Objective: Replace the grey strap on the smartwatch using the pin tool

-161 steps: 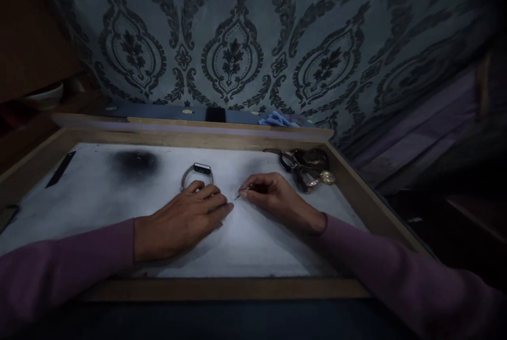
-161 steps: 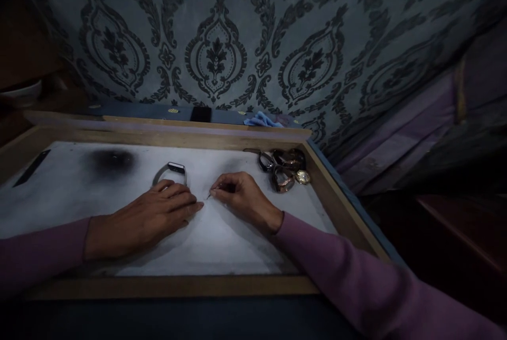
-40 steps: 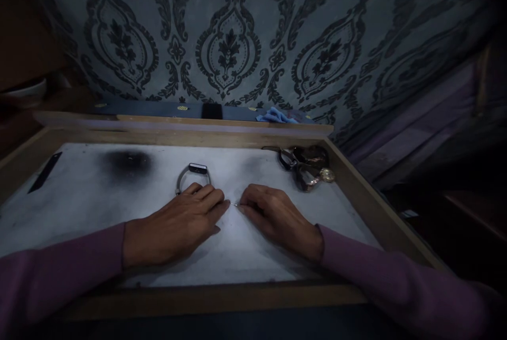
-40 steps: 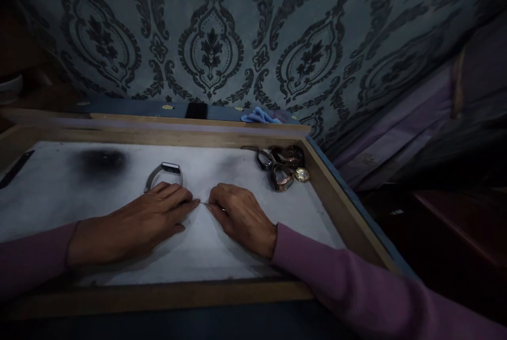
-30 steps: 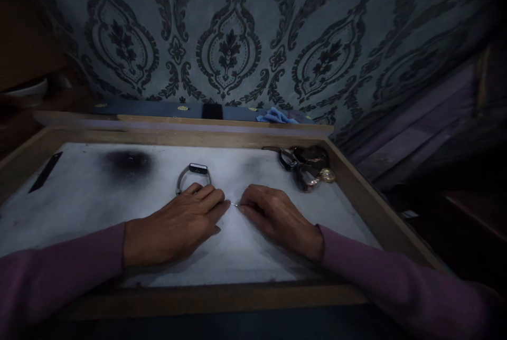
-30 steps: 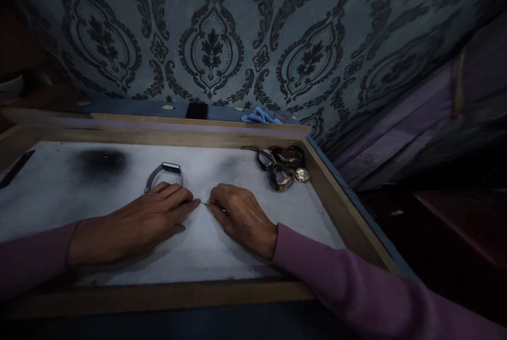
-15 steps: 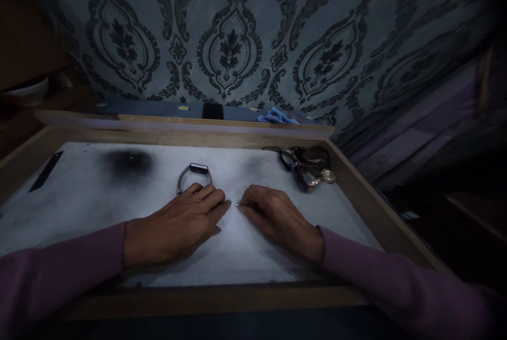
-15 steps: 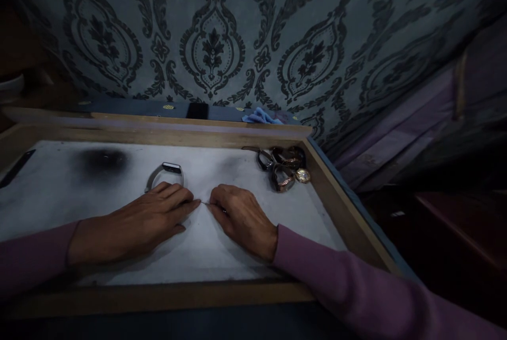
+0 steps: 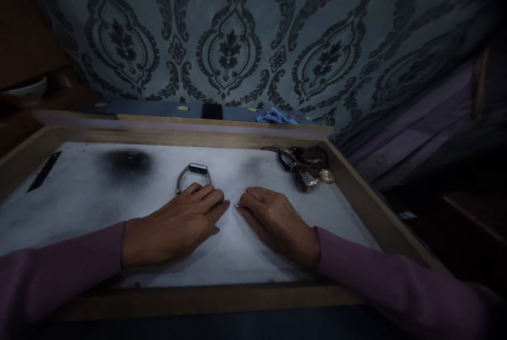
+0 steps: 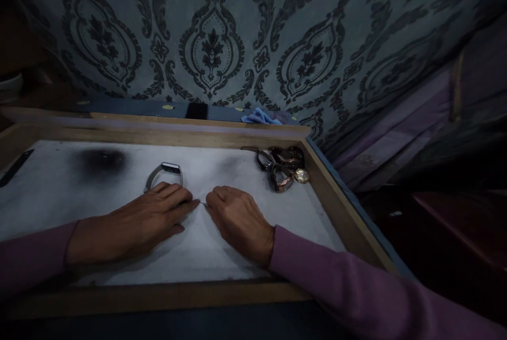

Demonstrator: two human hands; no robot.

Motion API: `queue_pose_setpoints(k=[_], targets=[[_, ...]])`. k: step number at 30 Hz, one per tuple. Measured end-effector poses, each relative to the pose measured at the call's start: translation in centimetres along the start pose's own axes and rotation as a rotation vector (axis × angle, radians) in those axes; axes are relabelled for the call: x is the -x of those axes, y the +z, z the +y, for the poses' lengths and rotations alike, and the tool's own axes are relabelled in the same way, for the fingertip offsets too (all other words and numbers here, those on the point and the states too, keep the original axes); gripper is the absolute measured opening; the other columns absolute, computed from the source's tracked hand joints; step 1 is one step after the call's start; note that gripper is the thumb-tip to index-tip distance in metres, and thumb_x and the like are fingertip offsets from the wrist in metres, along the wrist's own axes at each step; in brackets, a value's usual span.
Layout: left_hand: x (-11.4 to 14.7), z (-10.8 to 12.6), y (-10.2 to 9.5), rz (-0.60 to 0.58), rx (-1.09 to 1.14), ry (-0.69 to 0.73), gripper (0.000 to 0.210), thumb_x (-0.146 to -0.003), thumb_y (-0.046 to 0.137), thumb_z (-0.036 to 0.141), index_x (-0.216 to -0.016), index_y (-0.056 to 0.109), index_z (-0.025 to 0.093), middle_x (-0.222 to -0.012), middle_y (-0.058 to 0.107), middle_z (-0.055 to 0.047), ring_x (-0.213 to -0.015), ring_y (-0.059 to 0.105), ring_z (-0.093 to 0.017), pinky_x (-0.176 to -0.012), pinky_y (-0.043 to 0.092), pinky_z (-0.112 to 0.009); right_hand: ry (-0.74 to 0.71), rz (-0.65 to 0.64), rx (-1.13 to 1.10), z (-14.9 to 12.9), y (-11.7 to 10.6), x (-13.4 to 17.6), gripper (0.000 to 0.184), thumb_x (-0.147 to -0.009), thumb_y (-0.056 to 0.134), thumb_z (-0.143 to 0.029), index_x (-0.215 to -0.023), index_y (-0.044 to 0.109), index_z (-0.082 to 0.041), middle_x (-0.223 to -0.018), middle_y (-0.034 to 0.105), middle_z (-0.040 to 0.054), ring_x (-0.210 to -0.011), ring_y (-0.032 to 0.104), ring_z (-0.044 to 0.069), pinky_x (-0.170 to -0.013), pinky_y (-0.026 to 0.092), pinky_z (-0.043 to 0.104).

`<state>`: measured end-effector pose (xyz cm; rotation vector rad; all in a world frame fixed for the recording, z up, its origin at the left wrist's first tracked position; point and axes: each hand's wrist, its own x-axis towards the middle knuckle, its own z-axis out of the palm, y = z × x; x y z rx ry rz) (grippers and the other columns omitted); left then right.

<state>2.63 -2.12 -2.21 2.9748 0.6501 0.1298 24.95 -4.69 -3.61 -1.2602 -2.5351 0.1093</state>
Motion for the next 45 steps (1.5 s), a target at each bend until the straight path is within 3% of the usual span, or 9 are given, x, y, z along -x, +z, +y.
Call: queue_pose_setpoints(k=[4, 10, 18, 23, 33, 45], targets=[[0.0, 0.0, -0.1, 0.009, 0.022, 0.005, 0.018, -0.095, 0.053, 0.019, -0.113, 0.055, 0.015, -0.11, 0.055, -0.008, -0.099, 0.049, -0.023, -0.085, 0.038, -0.037, 0.039, -0.008, -0.029, 0.0, 0.1, -0.1, 0.019, -0.096, 0.048, -0.014, -0.079, 0.055, -0.017, -0.077, 0.063, 0.0051, -0.069, 0.058, 0.016, -0.064, 0.041, 0.027], [0.1, -0.1, -0.1, 0.002, 0.068, 0.001, 0.018, -0.094, 0.052, 0.015, -0.112, 0.055, 0.015, -0.109, 0.055, -0.007, -0.097, 0.049, -0.023, -0.084, 0.038, -0.036, -0.027, 0.026, 0.04, 0.1, 0.4, -0.2, 0.019, -0.095, 0.048, -0.011, -0.079, 0.056, -0.017, -0.075, 0.061, 0.0055, -0.071, 0.056, 0.018, -0.066, 0.042, 0.029], [0.4, -0.3, -0.4, 0.022, 0.166, -0.025, 0.025, -0.096, 0.043, 0.011, -0.118, 0.053, 0.016, -0.112, 0.055, -0.008, -0.097, 0.049, -0.021, -0.086, 0.042, -0.037, 0.077, -0.019, -0.088, 0.2, 0.0, -0.4, 0.016, -0.094, 0.051, -0.013, -0.079, 0.055, -0.017, -0.079, 0.063, 0.0048, -0.073, 0.059, 0.017, -0.067, 0.044, 0.028], [0.6, -0.6, -0.5, 0.021, 0.223, -0.091, 0.025, -0.099, 0.033, 0.009, -0.11, 0.054, 0.018, -0.116, 0.055, -0.007, -0.099, 0.05, -0.019, -0.088, 0.044, -0.034, 0.082, -0.027, -0.083, 0.2, 0.0, -0.4, 0.016, -0.095, 0.05, -0.013, -0.08, 0.056, -0.017, -0.08, 0.064, 0.0053, -0.073, 0.06, 0.016, -0.067, 0.045, 0.029], [0.7, -0.7, -0.4, 0.035, -0.053, 0.034, 0.032, -0.098, 0.033, 0.005, -0.12, 0.054, 0.014, -0.114, 0.058, -0.011, -0.098, 0.053, -0.022, -0.085, 0.042, -0.037, 0.062, -0.017, -0.095, 0.3, 0.2, -0.5, 0.015, -0.095, 0.05, -0.014, -0.081, 0.056, -0.017, -0.081, 0.064, 0.0059, -0.074, 0.06, 0.017, -0.068, 0.045, 0.029], [0.4, -1.1, -2.2, -0.131, -0.226, 0.016, 0.046, -0.092, 0.037, 0.001, -0.132, 0.05, 0.018, -0.105, 0.06, -0.007, -0.091, 0.053, -0.022, -0.076, 0.041, -0.035, -0.015, 0.029, -0.063, 0.6, 0.4, -0.5, 0.015, -0.096, 0.051, -0.014, -0.082, 0.057, -0.017, -0.079, 0.063, 0.006, -0.073, 0.058, 0.019, -0.066, 0.043, 0.03]])
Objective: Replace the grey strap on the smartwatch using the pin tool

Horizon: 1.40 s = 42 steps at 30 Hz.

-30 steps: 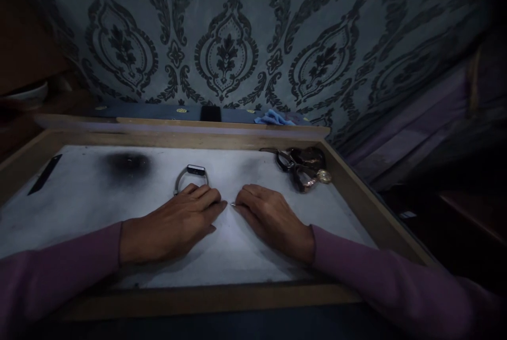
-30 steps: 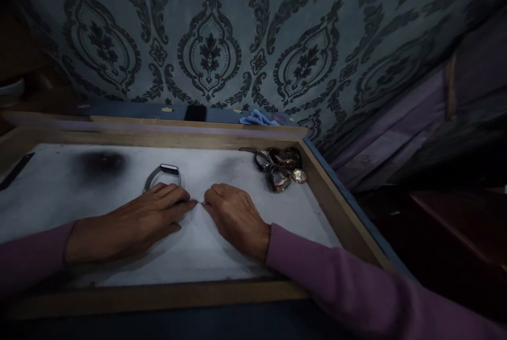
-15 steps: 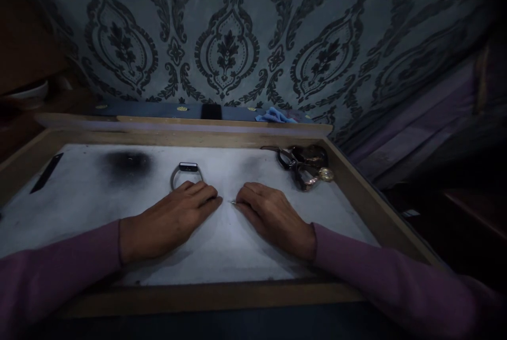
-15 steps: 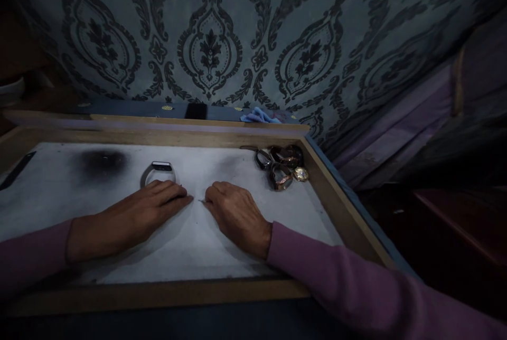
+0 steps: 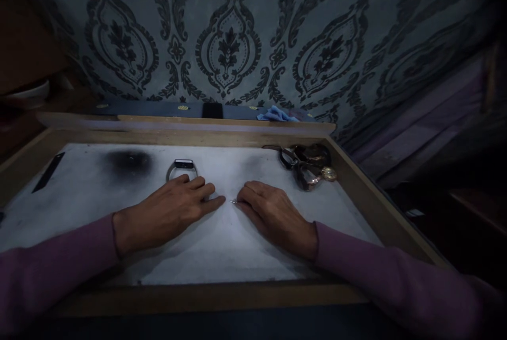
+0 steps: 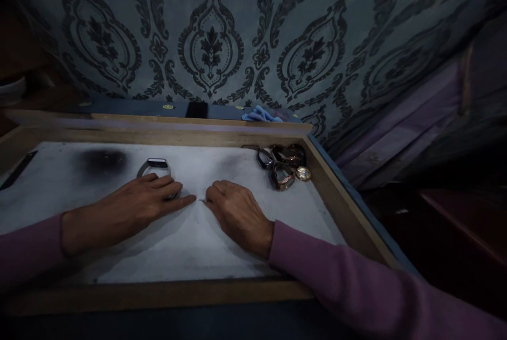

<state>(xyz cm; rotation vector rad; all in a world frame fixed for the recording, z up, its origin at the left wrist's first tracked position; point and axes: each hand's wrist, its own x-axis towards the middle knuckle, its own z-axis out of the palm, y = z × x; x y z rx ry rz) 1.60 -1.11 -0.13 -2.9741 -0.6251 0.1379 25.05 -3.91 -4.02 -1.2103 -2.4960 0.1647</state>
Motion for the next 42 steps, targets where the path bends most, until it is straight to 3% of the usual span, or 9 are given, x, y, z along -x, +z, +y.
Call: queue_pose_setpoints(k=[6, 12, 24, 33, 42], targets=[[-0.1, -0.1, -0.3, -0.035, 0.011, -0.005, 0.049, -0.09, 0.04, -0.001, -0.134, 0.049, 0.019, -0.105, 0.06, -0.006, -0.092, 0.052, -0.022, -0.075, 0.041, -0.034, -0.043, 0.016, 0.03, 0.1, 0.1, -0.1, 0.016, -0.096, 0.051, -0.014, -0.083, 0.058, -0.015, -0.078, 0.061, 0.0064, -0.072, 0.056, 0.018, -0.066, 0.042, 0.03], [-0.1, -0.3, 0.0, -0.028, 0.057, -0.011, 0.051, -0.09, 0.04, -0.001, -0.137, 0.046, 0.02, -0.105, 0.059, -0.006, -0.093, 0.051, -0.022, -0.074, 0.041, -0.032, -0.105, 0.048, 0.092, 0.3, 0.6, -0.2, 0.028, -0.1, 0.038, -0.014, -0.079, 0.057, -0.016, -0.075, 0.06, 0.0071, -0.07, 0.053, 0.019, -0.066, 0.044, 0.032], [-0.1, -0.4, 0.2, 0.018, 0.073, -0.011, 0.046, -0.094, 0.038, 0.001, -0.134, 0.051, 0.02, -0.105, 0.058, -0.006, -0.09, 0.052, -0.021, -0.075, 0.042, -0.033, -0.059, 0.02, -0.008, 0.2, 0.3, -0.3, 0.021, -0.098, 0.044, -0.016, -0.081, 0.056, -0.017, -0.079, 0.062, 0.0077, -0.073, 0.057, 0.019, -0.067, 0.045, 0.031], [0.1, -1.1, 1.3, 0.159, 0.139, -0.038, 0.036, -0.096, 0.035, 0.001, -0.118, 0.059, 0.016, -0.103, 0.063, -0.007, -0.091, 0.056, -0.02, -0.077, 0.045, -0.032, -0.022, 0.024, -0.083, 0.4, 0.3, -0.2, 0.016, -0.097, 0.046, -0.017, -0.086, 0.057, -0.017, -0.081, 0.063, 0.0075, -0.072, 0.058, 0.019, -0.066, 0.045, 0.03], [-0.6, -0.6, 2.2, 0.273, 0.284, -0.115, 0.025, -0.102, 0.042, 0.018, -0.102, 0.067, 0.015, -0.096, 0.064, -0.007, -0.089, 0.056, -0.02, -0.081, 0.045, -0.035, 0.029, 0.03, -0.19, 0.3, 0.4, -0.5, 0.012, -0.095, 0.05, -0.017, -0.085, 0.057, -0.018, -0.079, 0.063, 0.0048, -0.072, 0.058, 0.017, -0.067, 0.044, 0.029]])
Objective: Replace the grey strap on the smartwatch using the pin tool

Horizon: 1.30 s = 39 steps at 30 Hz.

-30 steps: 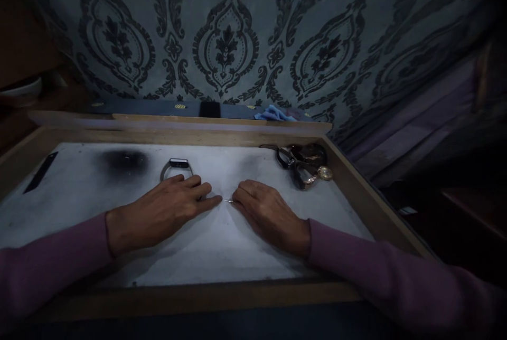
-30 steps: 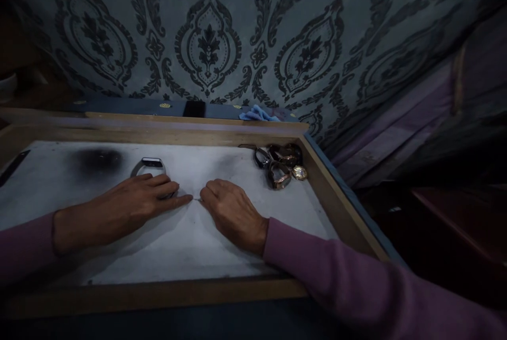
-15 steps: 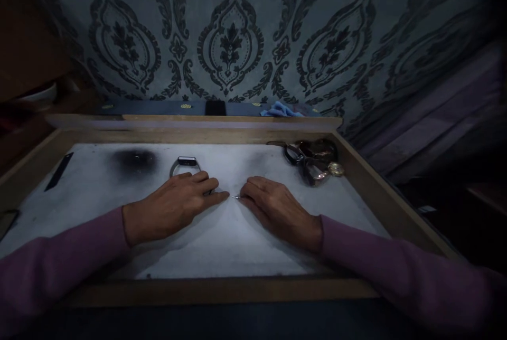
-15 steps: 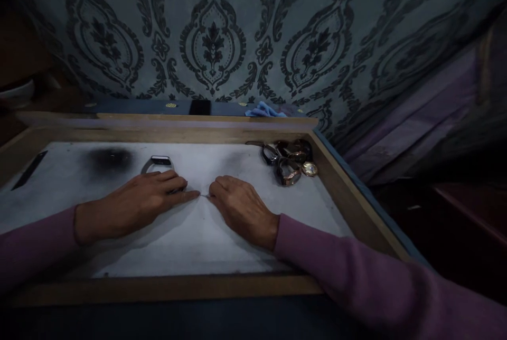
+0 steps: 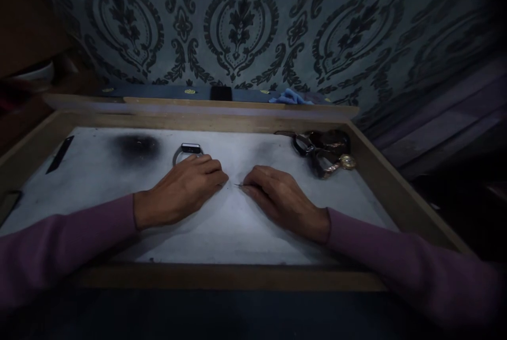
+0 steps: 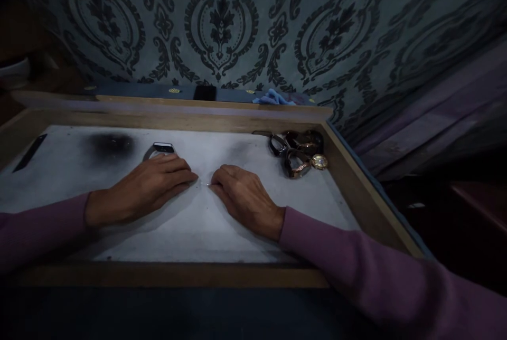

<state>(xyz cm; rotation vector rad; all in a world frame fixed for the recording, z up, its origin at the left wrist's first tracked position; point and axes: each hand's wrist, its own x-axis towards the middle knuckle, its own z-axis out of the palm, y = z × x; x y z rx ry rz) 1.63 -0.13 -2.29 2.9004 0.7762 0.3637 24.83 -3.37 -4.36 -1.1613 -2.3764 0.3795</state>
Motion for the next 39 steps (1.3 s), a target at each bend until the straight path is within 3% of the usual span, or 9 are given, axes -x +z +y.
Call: queue_pose_setpoints(k=[11, 19, 28, 35, 39], targets=[[-0.2, 0.4, -0.2, 0.069, 0.211, -0.017, 0.019, -0.098, 0.05, 0.015, -0.09, 0.068, 0.014, -0.083, 0.066, -0.004, -0.081, 0.055, -0.018, -0.078, 0.043, -0.032, -0.132, 0.06, -0.058, -0.8, -0.2, -0.4, 0.013, -0.096, 0.046, -0.017, -0.086, 0.055, -0.019, -0.077, 0.062, 0.004, -0.067, 0.056, 0.016, -0.061, 0.043, 0.027], [-0.4, 0.6, -0.5, 0.08, 0.276, -0.01, 0.021, -0.095, 0.047, 0.013, -0.085, 0.065, 0.015, -0.078, 0.064, -0.002, -0.076, 0.054, -0.016, -0.076, 0.043, -0.031, -0.133, 0.068, -0.117, -1.1, -0.3, -0.4, 0.014, -0.096, 0.047, -0.018, -0.085, 0.055, -0.018, -0.077, 0.061, 0.0035, -0.067, 0.055, 0.015, -0.062, 0.042, 0.027], [-0.2, 1.0, -0.8, 0.098, 0.297, -0.02, 0.022, -0.095, 0.043, 0.014, -0.083, 0.061, 0.014, -0.076, 0.059, -0.003, -0.076, 0.051, -0.017, -0.072, 0.041, -0.03, 0.216, -0.072, -0.539, -2.0, -0.9, -1.1, 0.023, -0.092, 0.054, -0.033, -0.077, 0.059, -0.017, -0.065, 0.055, -0.0013, -0.061, 0.047, 0.012, -0.056, 0.037, 0.025], [-0.5, 1.0, -1.8, 0.126, 0.393, -0.138, 0.019, -0.093, 0.047, 0.015, -0.079, 0.06, 0.016, -0.074, 0.061, 0.001, -0.074, 0.052, -0.015, -0.073, 0.04, -0.029, 0.345, -0.016, -0.771, -2.4, -1.3, -1.6, 0.023, -0.087, 0.062, -0.039, -0.084, 0.063, -0.017, -0.074, 0.059, 0.0012, -0.068, 0.05, 0.013, -0.061, 0.04, 0.026], [-0.5, 1.0, -2.0, 0.149, 0.464, -0.233, 0.018, -0.09, 0.051, 0.015, -0.076, 0.062, 0.017, -0.072, 0.061, 0.001, -0.072, 0.052, -0.014, -0.07, 0.04, -0.027, 0.476, 0.018, -0.982, -2.4, -1.2, -1.7, 0.03, -0.077, 0.075, -0.04, -0.093, 0.065, -0.017, -0.071, 0.055, -0.0025, -0.063, 0.047, 0.01, -0.057, 0.036, 0.023]])
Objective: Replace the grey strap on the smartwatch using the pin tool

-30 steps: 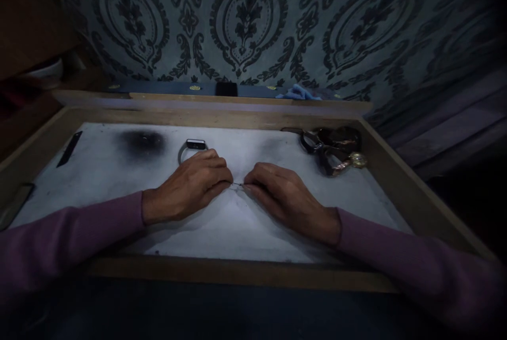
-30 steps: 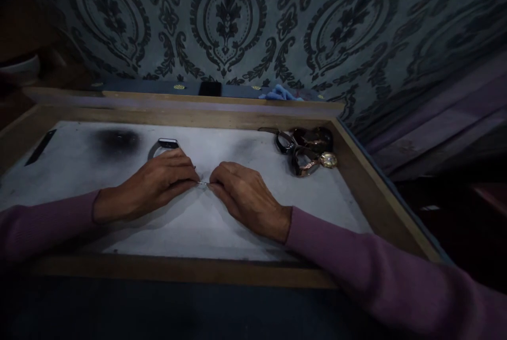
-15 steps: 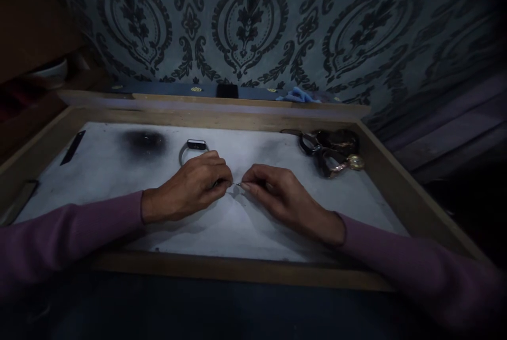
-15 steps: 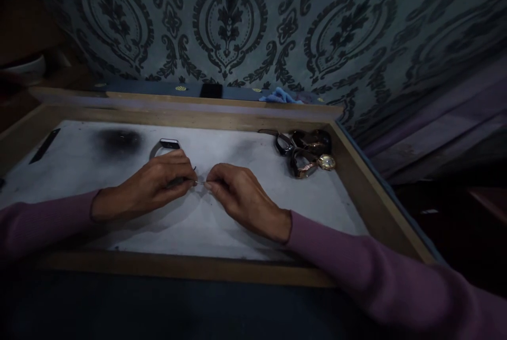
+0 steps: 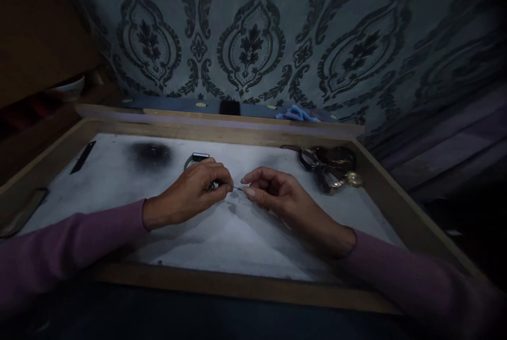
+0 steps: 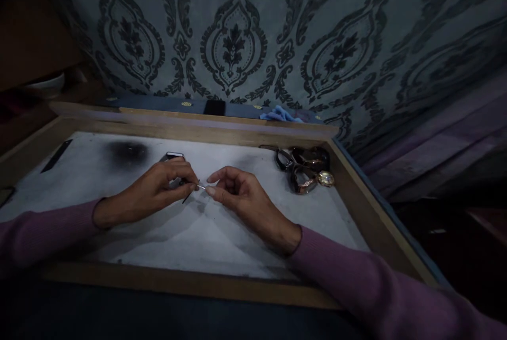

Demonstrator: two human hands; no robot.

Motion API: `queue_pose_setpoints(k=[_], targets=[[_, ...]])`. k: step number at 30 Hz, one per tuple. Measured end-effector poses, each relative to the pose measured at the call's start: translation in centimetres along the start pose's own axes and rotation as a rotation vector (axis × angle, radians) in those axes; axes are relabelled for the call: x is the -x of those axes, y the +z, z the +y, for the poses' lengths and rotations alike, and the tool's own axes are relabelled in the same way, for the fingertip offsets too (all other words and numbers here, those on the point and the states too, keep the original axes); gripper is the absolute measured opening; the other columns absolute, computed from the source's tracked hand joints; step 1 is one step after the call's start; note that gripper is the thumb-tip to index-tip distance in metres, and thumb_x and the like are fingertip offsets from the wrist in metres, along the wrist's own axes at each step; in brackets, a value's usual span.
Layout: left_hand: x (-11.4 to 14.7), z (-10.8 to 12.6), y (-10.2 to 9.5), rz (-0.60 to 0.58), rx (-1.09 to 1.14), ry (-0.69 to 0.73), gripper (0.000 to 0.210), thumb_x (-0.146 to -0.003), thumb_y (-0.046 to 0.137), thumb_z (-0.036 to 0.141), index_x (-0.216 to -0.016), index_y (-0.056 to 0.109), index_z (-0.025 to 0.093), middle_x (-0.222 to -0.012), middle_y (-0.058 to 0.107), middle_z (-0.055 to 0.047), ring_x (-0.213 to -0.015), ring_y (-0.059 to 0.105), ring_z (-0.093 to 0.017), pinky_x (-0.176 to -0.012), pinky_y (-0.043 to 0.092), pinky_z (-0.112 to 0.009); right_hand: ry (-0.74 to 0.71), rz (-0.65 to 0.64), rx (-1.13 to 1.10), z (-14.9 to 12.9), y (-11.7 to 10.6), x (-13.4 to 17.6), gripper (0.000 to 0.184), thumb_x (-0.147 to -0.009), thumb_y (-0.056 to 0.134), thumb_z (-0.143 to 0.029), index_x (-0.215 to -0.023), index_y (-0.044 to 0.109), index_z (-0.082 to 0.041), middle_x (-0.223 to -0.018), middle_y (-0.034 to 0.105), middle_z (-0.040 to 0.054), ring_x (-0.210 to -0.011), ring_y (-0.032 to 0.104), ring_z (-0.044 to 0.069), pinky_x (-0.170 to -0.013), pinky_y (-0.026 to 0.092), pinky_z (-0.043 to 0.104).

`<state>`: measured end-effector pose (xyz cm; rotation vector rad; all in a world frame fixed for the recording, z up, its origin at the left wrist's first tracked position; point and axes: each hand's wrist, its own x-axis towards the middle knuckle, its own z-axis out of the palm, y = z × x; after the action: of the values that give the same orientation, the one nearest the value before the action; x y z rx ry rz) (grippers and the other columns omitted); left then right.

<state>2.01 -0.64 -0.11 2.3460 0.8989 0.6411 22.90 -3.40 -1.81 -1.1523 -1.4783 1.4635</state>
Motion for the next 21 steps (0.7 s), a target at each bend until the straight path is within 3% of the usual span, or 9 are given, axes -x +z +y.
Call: queue_pose_setpoints(k=[3, 8, 13, 21], targets=[[0.0, 0.1, 0.0, 0.023, 0.038, -0.06, 0.018, -0.09, 0.053, 0.018, -0.075, 0.064, 0.017, -0.072, 0.061, 0.001, -0.072, 0.052, -0.014, -0.07, 0.041, -0.027, 0.074, 0.019, -0.116, 0.0, 0.1, -0.1, 0.035, -0.069, 0.081, -0.035, -0.095, 0.067, -0.017, -0.073, 0.057, -0.003, -0.059, 0.046, 0.008, -0.053, 0.034, 0.022], [-0.1, 0.1, 0.2, 0.016, 0.106, -0.122, 0.022, -0.091, 0.053, 0.026, -0.076, 0.066, 0.017, -0.071, 0.06, 0.0, -0.071, 0.052, -0.014, -0.065, 0.04, -0.027, 0.133, 0.057, -0.313, 0.0, 0.2, -0.4, 0.028, -0.067, 0.083, -0.032, -0.087, 0.071, -0.016, -0.071, 0.063, -0.0015, -0.056, 0.046, 0.007, -0.05, 0.034, 0.021], [0.0, 0.1, 0.3, 0.014, 0.106, -0.084, 0.021, -0.093, 0.054, 0.026, -0.078, 0.067, 0.017, -0.072, 0.061, 0.001, -0.072, 0.053, -0.014, -0.066, 0.04, -0.027, 0.194, 0.079, -0.508, 0.3, 0.4, -0.8, 0.025, -0.062, 0.087, -0.026, -0.08, 0.072, -0.015, -0.073, 0.068, 0.0006, -0.058, 0.051, 0.006, -0.049, 0.037, 0.017], [0.1, -0.2, 0.3, 0.035, 0.07, -0.022, 0.018, -0.095, 0.055, 0.026, -0.087, 0.07, 0.019, -0.078, 0.065, 0.0, -0.077, 0.055, -0.014, -0.069, 0.043, -0.027, 0.263, 0.058, -0.661, 0.5, 1.1, -1.4, 0.02, -0.069, 0.084, -0.023, -0.07, 0.066, -0.014, -0.07, 0.065, -0.0001, -0.055, 0.048, 0.004, -0.043, 0.036, 0.014]])
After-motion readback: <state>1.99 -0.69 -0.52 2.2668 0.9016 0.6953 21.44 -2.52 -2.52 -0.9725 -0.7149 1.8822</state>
